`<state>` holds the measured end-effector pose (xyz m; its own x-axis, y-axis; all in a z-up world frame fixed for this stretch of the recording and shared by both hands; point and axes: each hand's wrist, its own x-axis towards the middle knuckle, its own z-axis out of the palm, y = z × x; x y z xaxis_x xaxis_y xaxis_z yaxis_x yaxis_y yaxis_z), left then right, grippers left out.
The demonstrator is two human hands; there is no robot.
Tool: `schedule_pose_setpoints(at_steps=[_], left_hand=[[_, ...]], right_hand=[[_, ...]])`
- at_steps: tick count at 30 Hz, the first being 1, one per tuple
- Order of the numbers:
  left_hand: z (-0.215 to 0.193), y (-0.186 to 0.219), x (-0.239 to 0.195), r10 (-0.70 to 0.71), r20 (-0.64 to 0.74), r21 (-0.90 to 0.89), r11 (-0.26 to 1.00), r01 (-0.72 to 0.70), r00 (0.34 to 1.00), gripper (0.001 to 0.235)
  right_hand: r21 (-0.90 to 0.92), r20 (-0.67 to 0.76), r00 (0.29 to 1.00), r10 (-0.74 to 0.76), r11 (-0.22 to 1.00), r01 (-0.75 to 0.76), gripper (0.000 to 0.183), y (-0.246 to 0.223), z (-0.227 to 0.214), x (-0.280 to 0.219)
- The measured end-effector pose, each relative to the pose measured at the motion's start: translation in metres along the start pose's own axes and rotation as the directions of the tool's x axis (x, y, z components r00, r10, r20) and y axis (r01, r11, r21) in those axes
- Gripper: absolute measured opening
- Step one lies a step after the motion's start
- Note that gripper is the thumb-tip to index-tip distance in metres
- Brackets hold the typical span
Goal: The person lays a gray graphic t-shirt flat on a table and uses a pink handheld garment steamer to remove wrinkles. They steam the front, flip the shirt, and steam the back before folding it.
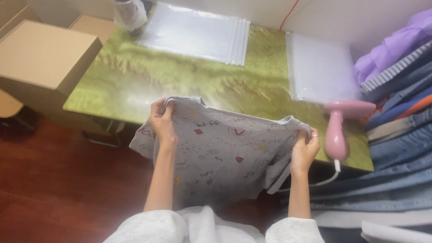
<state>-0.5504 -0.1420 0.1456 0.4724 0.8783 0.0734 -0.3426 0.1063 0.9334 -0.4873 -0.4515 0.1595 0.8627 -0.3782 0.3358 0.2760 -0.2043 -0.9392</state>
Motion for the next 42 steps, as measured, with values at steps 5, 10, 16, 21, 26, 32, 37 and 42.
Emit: schedule_pose_setpoints(at_steps=[5,10,16,21,26,32,37,42], left_hand=[[0.047,-0.023,0.072,0.053,0.094,0.082,0.995,-0.061,0.994,0.012],[0.091,-0.037,0.119,0.142,0.242,0.192,0.963,-0.191,0.96,0.012],[0.133,-0.066,0.16,0.154,0.256,0.269,0.937,-0.223,0.954,0.016],[0.17,-0.094,0.198,0.315,0.276,0.318,0.861,-0.396,0.908,0.027],[0.215,-0.128,0.23,0.324,0.272,0.428,0.803,-0.415,0.906,0.023],[0.253,-0.172,0.297,0.227,0.268,0.565,0.75,-0.344,0.936,0.013],[0.294,-0.204,0.348,0.198,0.387,0.62,0.667,-0.413,0.901,0.008],[0.296,-0.25,0.363,-0.043,0.379,0.71,0.655,-0.26,0.925,0.007]], right_hand=[[-0.114,-0.058,0.988,-0.146,0.984,0.139,0.006,0.022,0.046,0.048],[-0.313,-0.017,0.936,-0.352,0.891,0.33,0.004,0.036,0.072,0.099],[-0.479,0.079,0.846,-0.527,0.724,0.496,0.015,0.073,0.106,0.152],[-0.405,0.196,0.782,-0.591,0.678,0.614,0.013,0.082,0.144,0.206],[-0.369,0.301,0.765,-0.569,0.67,0.644,0.008,0.13,0.17,0.269],[-0.316,0.433,0.753,-0.496,0.699,0.642,0.004,0.163,0.22,0.33],[-0.362,0.451,0.809,-0.377,0.751,0.552,0.002,0.192,0.268,0.371],[-0.482,0.475,0.879,-0.046,0.822,0.304,0.01,0.263,0.283,0.379]])
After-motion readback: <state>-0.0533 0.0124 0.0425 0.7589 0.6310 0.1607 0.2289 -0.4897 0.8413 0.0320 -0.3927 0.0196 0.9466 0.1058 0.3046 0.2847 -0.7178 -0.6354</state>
